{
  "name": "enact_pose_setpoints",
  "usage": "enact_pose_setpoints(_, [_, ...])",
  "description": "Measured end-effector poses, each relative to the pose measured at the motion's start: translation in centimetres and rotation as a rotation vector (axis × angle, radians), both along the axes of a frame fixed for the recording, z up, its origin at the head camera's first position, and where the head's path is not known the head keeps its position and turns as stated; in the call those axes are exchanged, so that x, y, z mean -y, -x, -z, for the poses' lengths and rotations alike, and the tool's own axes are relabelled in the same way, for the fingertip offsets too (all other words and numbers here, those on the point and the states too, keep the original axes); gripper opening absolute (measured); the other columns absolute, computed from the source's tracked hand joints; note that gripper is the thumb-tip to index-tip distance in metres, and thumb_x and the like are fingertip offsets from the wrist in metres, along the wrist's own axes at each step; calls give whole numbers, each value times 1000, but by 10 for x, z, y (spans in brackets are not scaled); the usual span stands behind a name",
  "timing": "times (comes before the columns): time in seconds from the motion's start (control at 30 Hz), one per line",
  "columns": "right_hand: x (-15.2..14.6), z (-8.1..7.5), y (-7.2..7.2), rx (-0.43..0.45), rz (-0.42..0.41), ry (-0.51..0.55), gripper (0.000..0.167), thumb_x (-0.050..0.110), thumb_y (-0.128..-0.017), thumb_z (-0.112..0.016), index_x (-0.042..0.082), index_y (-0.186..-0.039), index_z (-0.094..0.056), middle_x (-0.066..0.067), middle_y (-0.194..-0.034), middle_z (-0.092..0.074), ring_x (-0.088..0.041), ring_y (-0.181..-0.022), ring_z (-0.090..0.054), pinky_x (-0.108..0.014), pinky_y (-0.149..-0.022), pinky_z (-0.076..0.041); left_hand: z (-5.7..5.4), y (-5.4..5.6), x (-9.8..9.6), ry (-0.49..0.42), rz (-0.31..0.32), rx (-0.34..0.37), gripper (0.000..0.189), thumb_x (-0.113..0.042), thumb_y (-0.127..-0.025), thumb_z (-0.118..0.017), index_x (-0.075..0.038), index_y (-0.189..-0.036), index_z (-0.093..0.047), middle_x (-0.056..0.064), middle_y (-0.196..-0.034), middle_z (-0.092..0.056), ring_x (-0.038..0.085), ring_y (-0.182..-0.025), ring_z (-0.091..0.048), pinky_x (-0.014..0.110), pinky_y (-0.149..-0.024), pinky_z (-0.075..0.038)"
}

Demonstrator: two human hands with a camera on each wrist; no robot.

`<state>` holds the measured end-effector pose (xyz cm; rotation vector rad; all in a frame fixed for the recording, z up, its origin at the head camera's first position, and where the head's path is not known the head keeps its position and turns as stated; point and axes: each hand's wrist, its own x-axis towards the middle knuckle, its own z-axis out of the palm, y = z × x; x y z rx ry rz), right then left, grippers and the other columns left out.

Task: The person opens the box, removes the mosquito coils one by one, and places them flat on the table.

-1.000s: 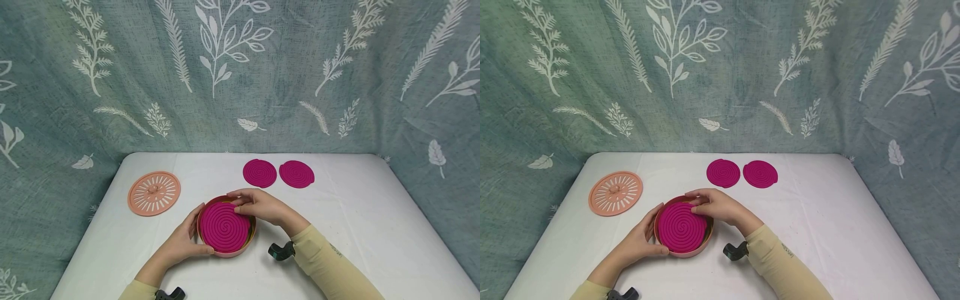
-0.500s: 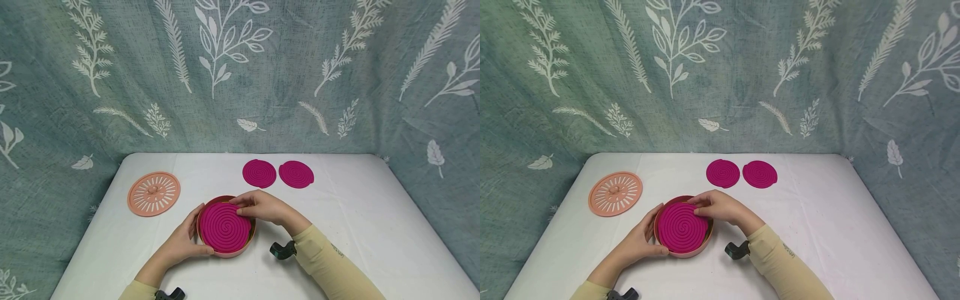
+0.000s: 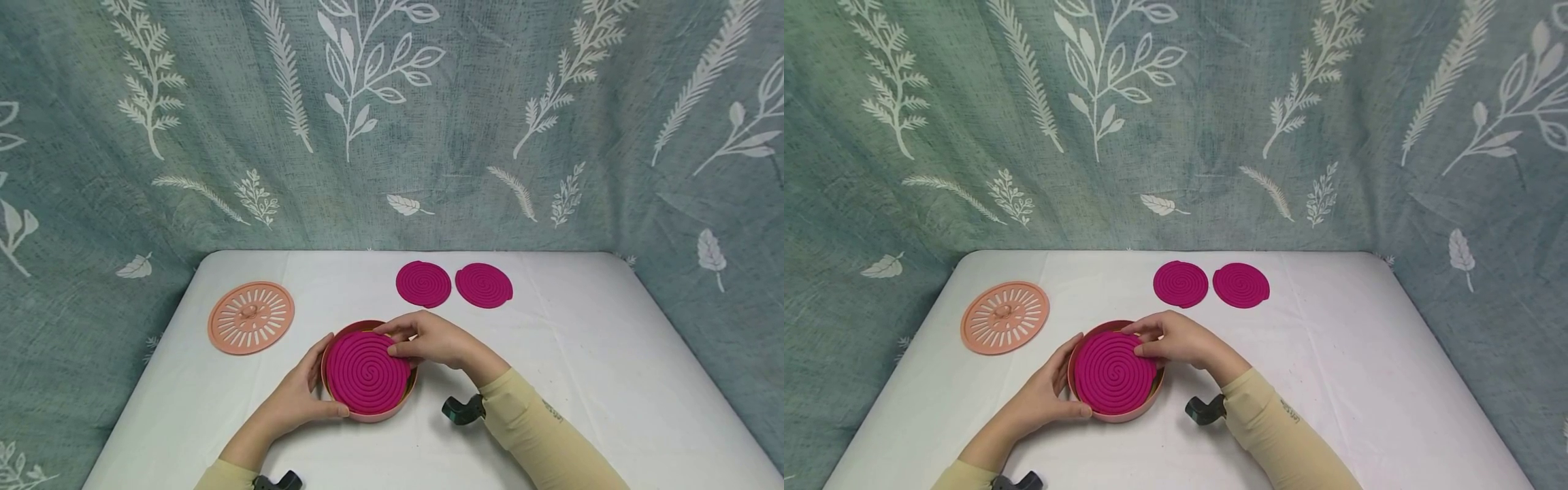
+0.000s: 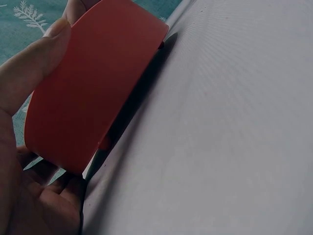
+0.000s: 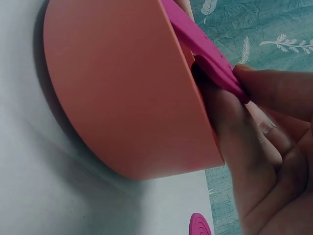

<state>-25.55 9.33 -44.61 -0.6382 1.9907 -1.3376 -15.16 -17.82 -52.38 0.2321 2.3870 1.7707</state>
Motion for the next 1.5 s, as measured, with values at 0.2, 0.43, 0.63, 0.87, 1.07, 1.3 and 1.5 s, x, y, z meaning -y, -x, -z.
enact_pose_setpoints(0.2, [-3,2,0,46,22,41,37,9,-90,-72,14,-126,-68,-9,-99,-71,-15,-72,-67,-31,-62,-61,-1,0,0,-3,-1,2,123,-34,-59,-97,-27,-157,-23,-1,-160,-26,20,-147,-21,44,-117,-24])
enact_pose_setpoints(0.43, [-6,2,2,44,51,77,38,8,-91,-70,14,-128,-67,-11,-104,-68,-16,-78,-66,-35,-65,-63,-1,-1,-1,-2,-5,-6,124,-33,-58,-97,-28,-157,-23,-1,-160,-27,20,-147,-22,44,-117,-25])
enact_pose_setpoints(0.63, [-9,1,3,33,93,92,41,8,-91,-70,12,-132,-64,-13,-106,-68,-17,-77,-66,-40,-66,-63,0,0,0,0,0,-17,125,-34,-57,-98,-26,-157,-23,0,-160,-26,19,-146,-22,41,-117,-24])
enact_pose_setpoints(0.87, [-17,2,5,66,150,135,43,6,-92,-69,11,-135,-61,-15,-109,-67,-22,-77,-69,-46,-70,-63,0,0,0,-10,6,-31,125,-32,-58,-97,-23,-158,-23,0,-161,-24,19,-147,-21,39,-117,-24])
enact_pose_setpoints(1.07, [-28,3,8,73,206,169,45,4,-93,-67,8,-137,-59,-17,-109,-67,-24,-80,-70,-49,-73,-62,-1,-1,0,12,-3,-20,125,-33,-58,-97,-23,-158,-22,0,-161,-24,19,-147,-21,39,-117,-24])
enact_pose_setpoints(1.3, [-42,4,10,51,276,191,48,5,-93,-68,6,-139,-56,-18,-112,-67,-24,-82,-69,-44,-72,-63,-1,-1,0,5,0,-15,125,-32,-58,-97,-24,-158,-22,1,-161,-24,19,-147,-20,39,-117,-23])
enact_pose_setpoints(1.5, [-56,4,11,31,350,190,49,6,-91,-70,7,-139,-56,-16,-112,-64,-19,-82,-67,-43,-72,-63,0,0,0,-16,11,-25,123,-30,-60,-97,-22,-158,-22,2,-161,-24,19,-147,-20,38,-117,-22])
